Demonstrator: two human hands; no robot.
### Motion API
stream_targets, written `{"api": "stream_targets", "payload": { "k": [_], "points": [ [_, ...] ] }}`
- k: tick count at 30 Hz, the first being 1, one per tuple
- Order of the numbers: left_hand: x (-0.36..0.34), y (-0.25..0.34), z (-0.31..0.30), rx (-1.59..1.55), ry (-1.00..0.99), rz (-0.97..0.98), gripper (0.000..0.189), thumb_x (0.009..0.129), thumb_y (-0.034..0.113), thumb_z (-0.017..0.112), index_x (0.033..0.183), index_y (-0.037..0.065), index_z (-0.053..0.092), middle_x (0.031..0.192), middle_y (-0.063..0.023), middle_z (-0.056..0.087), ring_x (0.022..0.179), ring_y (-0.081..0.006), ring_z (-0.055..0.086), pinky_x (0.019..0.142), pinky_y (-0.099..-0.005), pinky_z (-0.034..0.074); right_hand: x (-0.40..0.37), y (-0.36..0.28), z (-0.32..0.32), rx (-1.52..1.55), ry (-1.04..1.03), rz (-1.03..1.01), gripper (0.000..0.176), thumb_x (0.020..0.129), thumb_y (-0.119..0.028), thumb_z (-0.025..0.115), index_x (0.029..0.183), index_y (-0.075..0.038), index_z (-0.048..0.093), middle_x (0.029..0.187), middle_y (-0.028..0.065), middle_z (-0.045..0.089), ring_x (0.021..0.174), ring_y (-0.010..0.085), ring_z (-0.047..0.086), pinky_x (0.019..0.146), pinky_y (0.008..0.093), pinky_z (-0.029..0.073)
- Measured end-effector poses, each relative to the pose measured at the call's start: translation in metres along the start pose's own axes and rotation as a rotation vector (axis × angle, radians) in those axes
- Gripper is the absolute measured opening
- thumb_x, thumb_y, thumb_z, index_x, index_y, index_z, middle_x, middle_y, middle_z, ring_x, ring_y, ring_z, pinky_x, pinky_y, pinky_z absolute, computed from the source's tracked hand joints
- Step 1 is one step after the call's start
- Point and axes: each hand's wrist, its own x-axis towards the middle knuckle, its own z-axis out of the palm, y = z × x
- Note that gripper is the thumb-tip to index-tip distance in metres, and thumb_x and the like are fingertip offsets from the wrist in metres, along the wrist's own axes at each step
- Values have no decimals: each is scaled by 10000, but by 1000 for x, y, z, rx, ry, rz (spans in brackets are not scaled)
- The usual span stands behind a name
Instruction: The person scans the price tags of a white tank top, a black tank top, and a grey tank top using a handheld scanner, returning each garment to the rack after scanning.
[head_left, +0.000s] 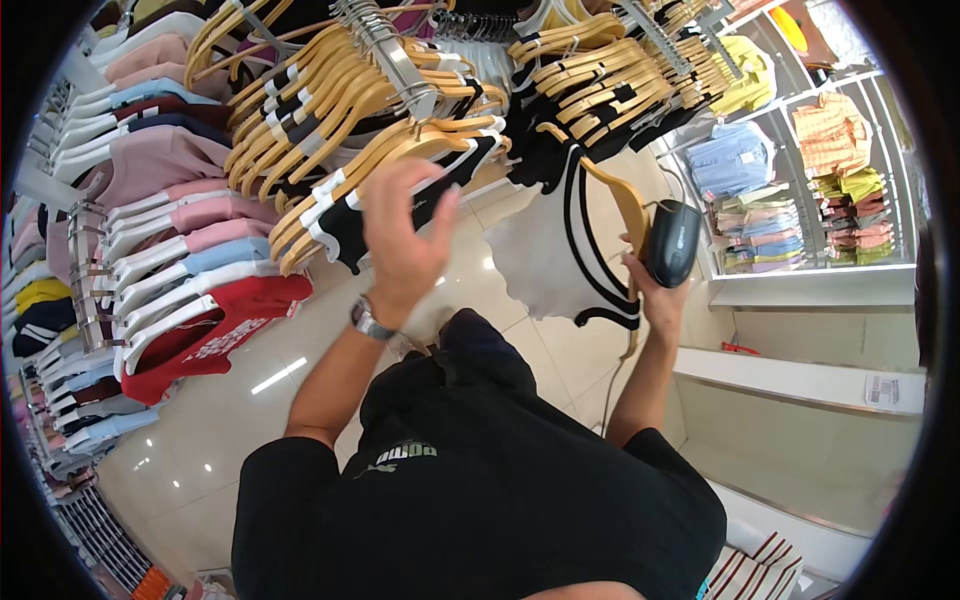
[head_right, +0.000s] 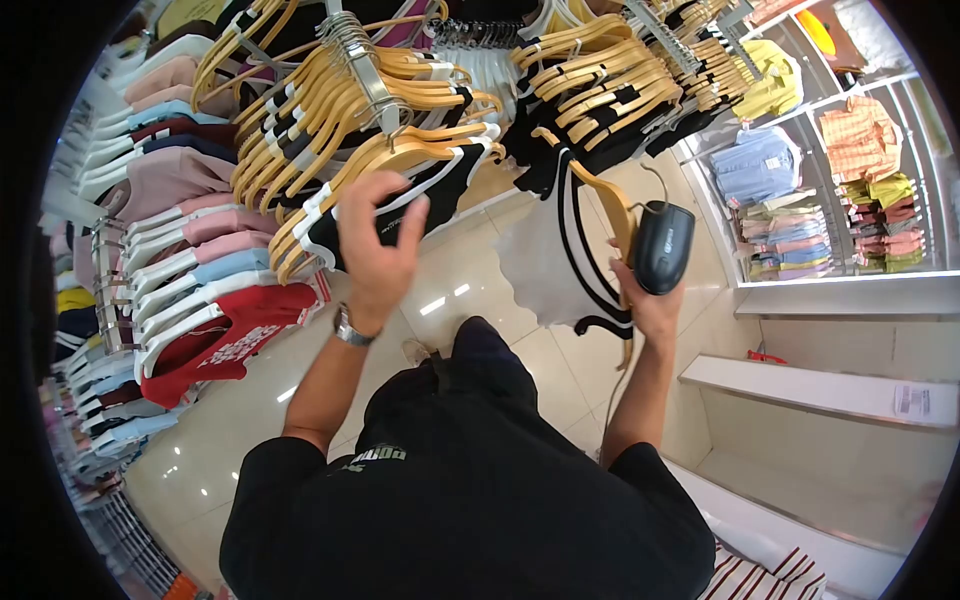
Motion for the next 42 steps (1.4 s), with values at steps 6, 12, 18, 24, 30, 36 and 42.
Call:
{"api": "stream_targets", "payload": {
  "k": [6, 12, 18, 24, 30, 36, 42],
  "points": [
    [48, -47, -15, 153, -178, -92, 645, 790, 288, 840, 1272, -29, 553, 1151, -188, 622, 1057, -341, 617, 913, -403, 490, 46, 1, -54, -148, -178, -7, 410, 799, 26, 750, 1191, -21, 640, 1043, 55, 705, 895, 129, 622, 795, 283, 492],
    [61, -60, -23, 241, -461, -144, 645, 790, 346, 832, 1218, -84, 612, 1091, -227, 671, 980, -357, 656, 898, -378, 509, 113, 3, -86, -203, -274, -83, 438, 783, 53, 758, 1196, -24, 635, 1000, 53, 684, 885, 141, 621, 777, 292, 496],
    [69, -51, -36, 198, -603, -296, 602, 780, 367, 827, 1198, -31, 652, 1141, -223, 669, 1046, -368, 646, 926, -406, 501, 179, -1, -112, -230, -457, -76, 470, 755, 63, 769, 1198, -8, 631, 979, 63, 696, 824, 126, 620, 674, 263, 485],
    [79, -39, -42, 169, -707, -468, 614, 763, 342, 849, 1173, -64, 642, 1086, -217, 668, 986, -361, 646, 886, -387, 505, 238, -1, -61, -33, -663, -195, 599, 683, 26, 850, 1227, 11, 599, 1109, 95, 666, 966, 184, 640, 855, 326, 519],
    [66, -48, -45, 131, -694, -505, 641, 747, 328, 864, 1186, -71, 622, 1095, -223, 667, 993, -367, 645, 890, -394, 499, 277, -4, 25, -105, -904, -535, 716, 671, -94, 918, 1290, 20, 574, 1198, 112, 664, 1089, 154, 610, 962, 316, 466],
    [57, -49, -40, 86, -635, -462, 635, 737, 320, 869, 1175, -67, 622, 1098, -225, 667, 981, -389, 640, 878, -400, 504, 282, -11, 101, 154, -1162, -450, 561, 707, -89, 878, 1198, 24, 632, 1071, 117, 718, 928, 167, 669, 848, 316, 527],
    [66, -30, -33, 151, -644, -449, 522, 750, 186, 849, 1202, 11, 654, 1198, -152, 632, 1116, -299, 590, 1004, -372, 443, 268, -26, 159, 385, -1375, -262, 634, 722, -49, 857, 1278, 35, 564, 1146, 130, 682, 971, 150, 644, 871, 314, 529]
  ]
}}
